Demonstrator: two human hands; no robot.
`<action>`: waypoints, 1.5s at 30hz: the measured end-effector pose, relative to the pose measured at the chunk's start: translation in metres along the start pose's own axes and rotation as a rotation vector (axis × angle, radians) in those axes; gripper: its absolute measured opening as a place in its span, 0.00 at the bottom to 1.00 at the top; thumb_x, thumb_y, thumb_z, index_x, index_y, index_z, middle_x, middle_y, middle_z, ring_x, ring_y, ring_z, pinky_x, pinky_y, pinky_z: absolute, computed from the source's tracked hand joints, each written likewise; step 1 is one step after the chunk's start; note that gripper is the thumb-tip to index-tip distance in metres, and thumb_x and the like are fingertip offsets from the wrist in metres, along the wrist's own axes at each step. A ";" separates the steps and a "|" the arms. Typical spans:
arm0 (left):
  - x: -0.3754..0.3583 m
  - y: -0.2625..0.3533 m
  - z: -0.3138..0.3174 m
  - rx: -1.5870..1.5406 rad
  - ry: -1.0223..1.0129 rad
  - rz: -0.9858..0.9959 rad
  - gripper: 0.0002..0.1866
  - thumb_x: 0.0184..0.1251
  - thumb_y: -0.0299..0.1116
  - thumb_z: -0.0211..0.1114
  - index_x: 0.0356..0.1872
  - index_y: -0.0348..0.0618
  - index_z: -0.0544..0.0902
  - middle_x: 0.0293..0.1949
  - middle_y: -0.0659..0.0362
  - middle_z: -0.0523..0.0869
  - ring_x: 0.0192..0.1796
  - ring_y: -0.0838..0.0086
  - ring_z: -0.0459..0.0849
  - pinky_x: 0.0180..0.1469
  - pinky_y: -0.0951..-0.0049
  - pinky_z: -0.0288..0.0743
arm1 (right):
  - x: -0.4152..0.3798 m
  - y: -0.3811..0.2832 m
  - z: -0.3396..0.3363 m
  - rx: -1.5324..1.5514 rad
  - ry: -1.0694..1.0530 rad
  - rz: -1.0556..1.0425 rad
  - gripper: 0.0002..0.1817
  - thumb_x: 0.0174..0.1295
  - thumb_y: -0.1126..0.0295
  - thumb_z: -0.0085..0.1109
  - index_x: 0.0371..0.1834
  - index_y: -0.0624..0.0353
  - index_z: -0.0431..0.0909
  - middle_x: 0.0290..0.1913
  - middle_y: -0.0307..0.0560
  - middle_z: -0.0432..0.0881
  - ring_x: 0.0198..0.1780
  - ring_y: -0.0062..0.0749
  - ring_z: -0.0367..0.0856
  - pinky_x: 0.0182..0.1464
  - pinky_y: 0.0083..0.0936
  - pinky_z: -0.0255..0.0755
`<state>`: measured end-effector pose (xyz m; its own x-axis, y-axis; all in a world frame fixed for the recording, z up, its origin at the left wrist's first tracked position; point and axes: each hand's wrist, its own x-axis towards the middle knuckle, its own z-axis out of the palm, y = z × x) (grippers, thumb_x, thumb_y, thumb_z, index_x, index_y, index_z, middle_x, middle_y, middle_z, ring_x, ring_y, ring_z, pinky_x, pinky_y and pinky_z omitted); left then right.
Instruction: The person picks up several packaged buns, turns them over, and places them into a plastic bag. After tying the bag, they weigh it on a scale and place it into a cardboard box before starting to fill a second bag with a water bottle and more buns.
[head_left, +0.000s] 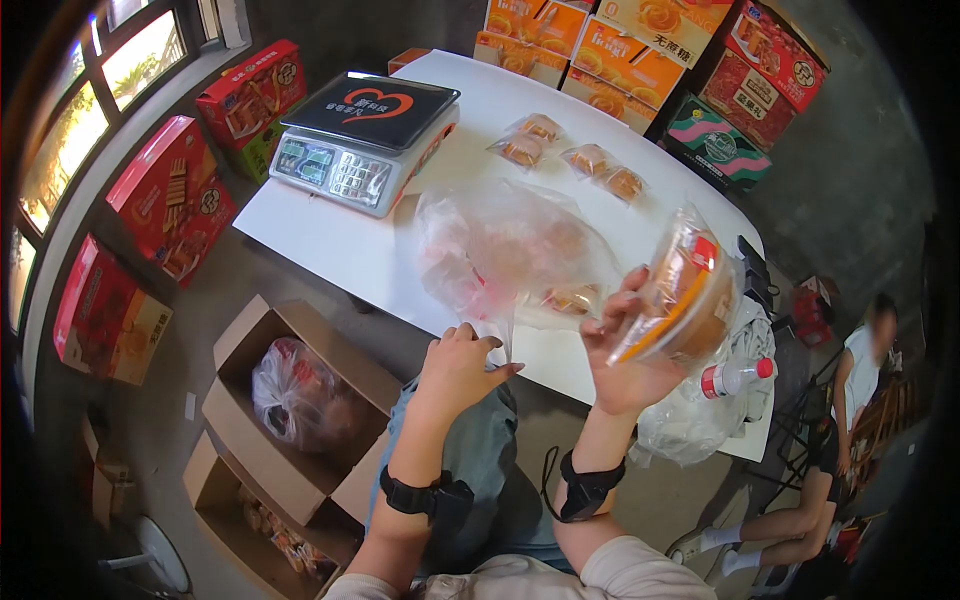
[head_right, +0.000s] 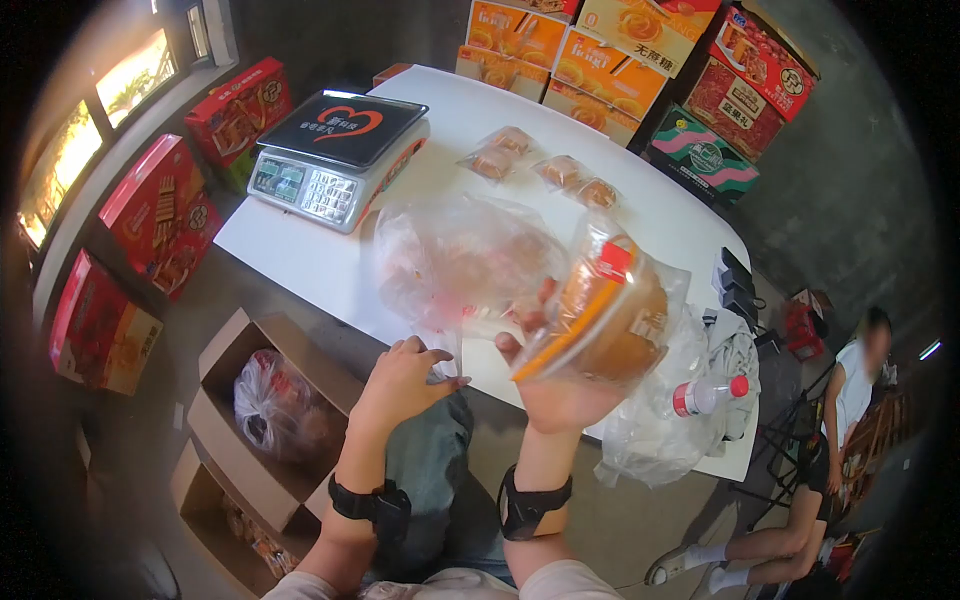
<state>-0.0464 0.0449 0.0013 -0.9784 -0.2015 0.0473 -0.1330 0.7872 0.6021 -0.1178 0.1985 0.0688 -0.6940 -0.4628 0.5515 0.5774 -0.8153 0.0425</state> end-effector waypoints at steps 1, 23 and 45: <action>0.001 0.001 0.002 0.047 -0.026 0.012 0.24 0.51 0.55 0.61 0.39 0.45 0.83 0.36 0.51 0.78 0.44 0.59 0.75 0.44 0.62 0.68 | -0.001 0.000 0.001 -0.002 0.001 -0.001 0.49 0.46 0.28 0.42 0.69 0.44 0.49 0.68 0.55 0.51 0.61 0.54 0.59 0.59 0.59 0.48; 0.014 -0.007 0.011 -0.703 0.290 0.281 0.27 0.50 0.29 0.62 0.55 0.39 0.70 0.50 0.45 0.68 0.54 0.55 0.66 0.59 0.65 0.59 | -0.034 0.028 0.026 -0.672 0.337 0.166 0.40 0.54 0.36 0.39 0.67 0.46 0.54 0.69 0.45 0.52 0.68 0.47 0.48 0.63 0.58 0.43; -0.011 0.019 -0.032 -0.343 0.783 0.555 0.12 0.42 0.27 0.55 0.29 0.33 0.79 0.12 0.61 0.70 0.17 0.71 0.66 0.42 0.65 0.62 | 0.044 0.027 -0.059 -2.624 -0.051 0.356 0.27 0.49 0.64 0.59 0.55 0.57 0.70 0.51 0.60 0.71 0.51 0.51 0.70 0.53 0.34 0.65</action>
<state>-0.0333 0.0428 0.0378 -0.4936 -0.2805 0.8232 0.4807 0.7008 0.5271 -0.1580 0.1360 0.0448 -0.7162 -0.6119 0.3356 -0.6928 0.5655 -0.4474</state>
